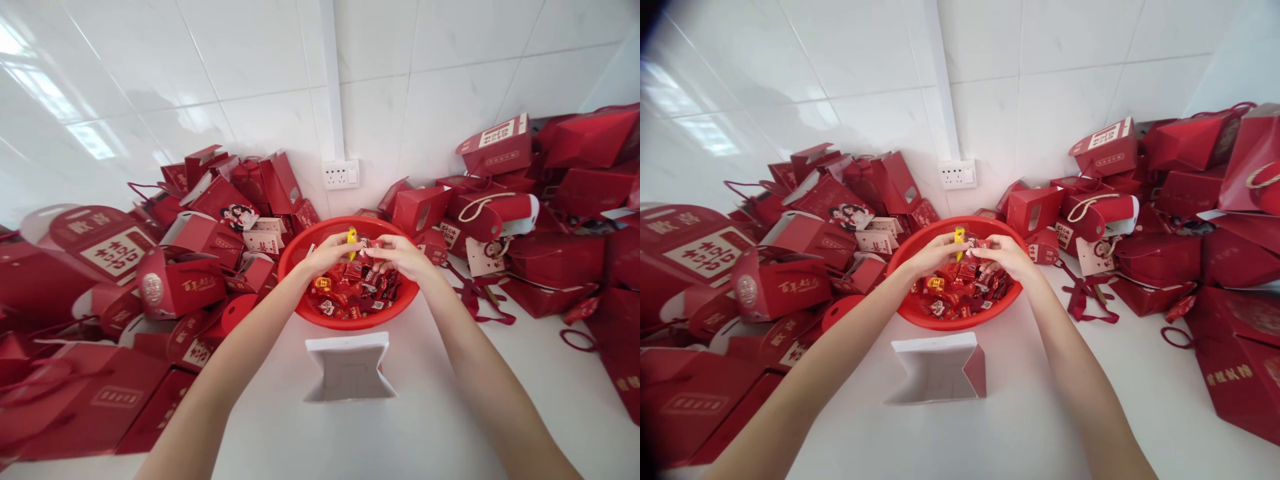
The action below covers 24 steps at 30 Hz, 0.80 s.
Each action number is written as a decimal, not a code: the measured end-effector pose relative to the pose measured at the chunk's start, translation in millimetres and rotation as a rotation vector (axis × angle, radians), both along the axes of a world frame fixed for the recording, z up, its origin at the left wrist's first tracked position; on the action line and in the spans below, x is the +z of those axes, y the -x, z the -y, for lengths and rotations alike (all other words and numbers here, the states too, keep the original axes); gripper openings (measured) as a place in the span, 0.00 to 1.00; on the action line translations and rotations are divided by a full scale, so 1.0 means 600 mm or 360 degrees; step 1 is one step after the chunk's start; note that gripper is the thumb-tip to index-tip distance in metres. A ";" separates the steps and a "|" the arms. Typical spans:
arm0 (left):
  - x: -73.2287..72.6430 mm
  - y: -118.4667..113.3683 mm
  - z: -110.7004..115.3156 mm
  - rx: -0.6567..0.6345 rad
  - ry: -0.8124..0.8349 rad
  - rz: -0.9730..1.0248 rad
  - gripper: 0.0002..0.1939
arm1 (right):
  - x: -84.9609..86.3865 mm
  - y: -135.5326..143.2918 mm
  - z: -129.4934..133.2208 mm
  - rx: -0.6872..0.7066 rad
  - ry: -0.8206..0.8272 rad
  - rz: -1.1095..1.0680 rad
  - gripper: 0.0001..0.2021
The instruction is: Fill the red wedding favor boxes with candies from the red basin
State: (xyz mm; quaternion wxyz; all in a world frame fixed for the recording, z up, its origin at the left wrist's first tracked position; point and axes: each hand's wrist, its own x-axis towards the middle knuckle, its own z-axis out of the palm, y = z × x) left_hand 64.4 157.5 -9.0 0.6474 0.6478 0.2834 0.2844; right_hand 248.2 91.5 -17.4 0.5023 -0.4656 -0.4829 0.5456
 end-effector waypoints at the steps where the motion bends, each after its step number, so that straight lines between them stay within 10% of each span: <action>1: 0.000 0.000 0.001 -0.0013 -0.0040 -0.0042 0.20 | 0.000 0.001 0.000 -0.0021 0.0007 0.0029 0.13; 15: -0.003 -0.007 0.003 -0.0524 0.0222 -0.0534 0.22 | 0.003 0.003 0.001 0.0029 -0.0036 0.0190 0.17; 24: -0.003 -0.010 0.017 -0.0354 -0.0045 -0.0634 0.24 | -0.002 0.002 0.001 -0.0023 -0.0166 0.0179 0.17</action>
